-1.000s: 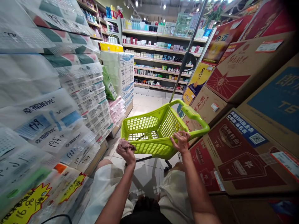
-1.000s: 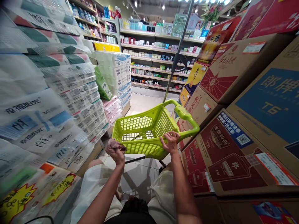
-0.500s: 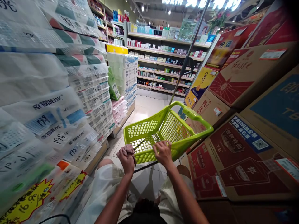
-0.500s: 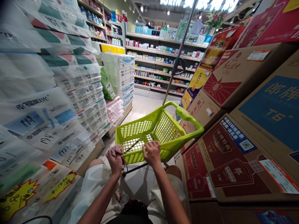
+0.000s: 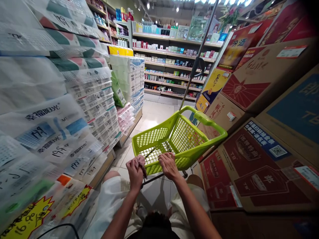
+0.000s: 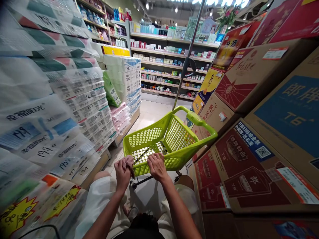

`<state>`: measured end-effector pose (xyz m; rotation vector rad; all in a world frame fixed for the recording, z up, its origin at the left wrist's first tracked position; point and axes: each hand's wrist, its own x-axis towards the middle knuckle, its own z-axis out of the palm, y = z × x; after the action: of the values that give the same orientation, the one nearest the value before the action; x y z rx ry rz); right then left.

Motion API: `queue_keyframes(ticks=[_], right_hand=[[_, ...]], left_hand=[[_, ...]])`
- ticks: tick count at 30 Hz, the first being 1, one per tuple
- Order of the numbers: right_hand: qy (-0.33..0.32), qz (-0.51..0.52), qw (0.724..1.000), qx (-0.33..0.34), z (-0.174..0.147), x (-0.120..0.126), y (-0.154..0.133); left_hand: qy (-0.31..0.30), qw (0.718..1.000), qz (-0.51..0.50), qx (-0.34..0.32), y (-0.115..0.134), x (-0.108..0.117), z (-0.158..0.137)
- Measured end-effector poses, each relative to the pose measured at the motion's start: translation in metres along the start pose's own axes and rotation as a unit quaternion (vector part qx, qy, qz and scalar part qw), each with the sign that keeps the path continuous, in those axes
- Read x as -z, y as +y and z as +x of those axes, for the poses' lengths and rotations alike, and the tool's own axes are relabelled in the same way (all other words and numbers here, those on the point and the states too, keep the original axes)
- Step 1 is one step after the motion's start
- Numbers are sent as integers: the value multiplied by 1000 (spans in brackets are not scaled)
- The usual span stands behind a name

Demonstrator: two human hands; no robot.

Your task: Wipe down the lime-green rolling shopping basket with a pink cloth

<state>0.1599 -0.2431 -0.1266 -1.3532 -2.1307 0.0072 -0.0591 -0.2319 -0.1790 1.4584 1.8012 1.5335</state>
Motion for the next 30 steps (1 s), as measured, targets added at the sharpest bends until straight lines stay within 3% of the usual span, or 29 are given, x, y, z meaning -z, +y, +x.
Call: queue_keyframes(ticks=[2, 5, 8, 11, 16, 19, 21, 24, 27, 30], right_hand=[[22, -43, 999, -14, -4, 18, 24], [111, -159, 977, -89, -13, 45, 69], [89, -197, 972, -87, -20, 55, 98], [85, -196, 973, -88, -20, 48, 106], [81, -187, 974, -103, -19, 39, 107], [76, -189, 973, -110, -21, 41, 108], [76, -185, 974, -108, -23, 42, 109], [84, -175, 975, -106, -24, 42, 108], [97, -163, 976, -111, -22, 39, 104], [103, -137, 978, -117, -19, 35, 100]], left_hand=[[0, 999, 0, -35, -5, 5, -22], [-14, 999, 11, -42, -4, 7, -17], [-2, 999, 42, -31, 6, -1, 2], [-2, 993, 104, -45, 33, -23, 0], [-185, 963, 57, -186, 101, -76, -34], [-258, 939, 11, -229, 122, -89, -41], [-284, 926, 20, -247, 113, -78, -39], [-279, 919, 62, -272, 70, -38, -32], [-193, 944, 99, -249, 17, 6, -27], [-60, 974, 103, -194, -12, 26, -26]])
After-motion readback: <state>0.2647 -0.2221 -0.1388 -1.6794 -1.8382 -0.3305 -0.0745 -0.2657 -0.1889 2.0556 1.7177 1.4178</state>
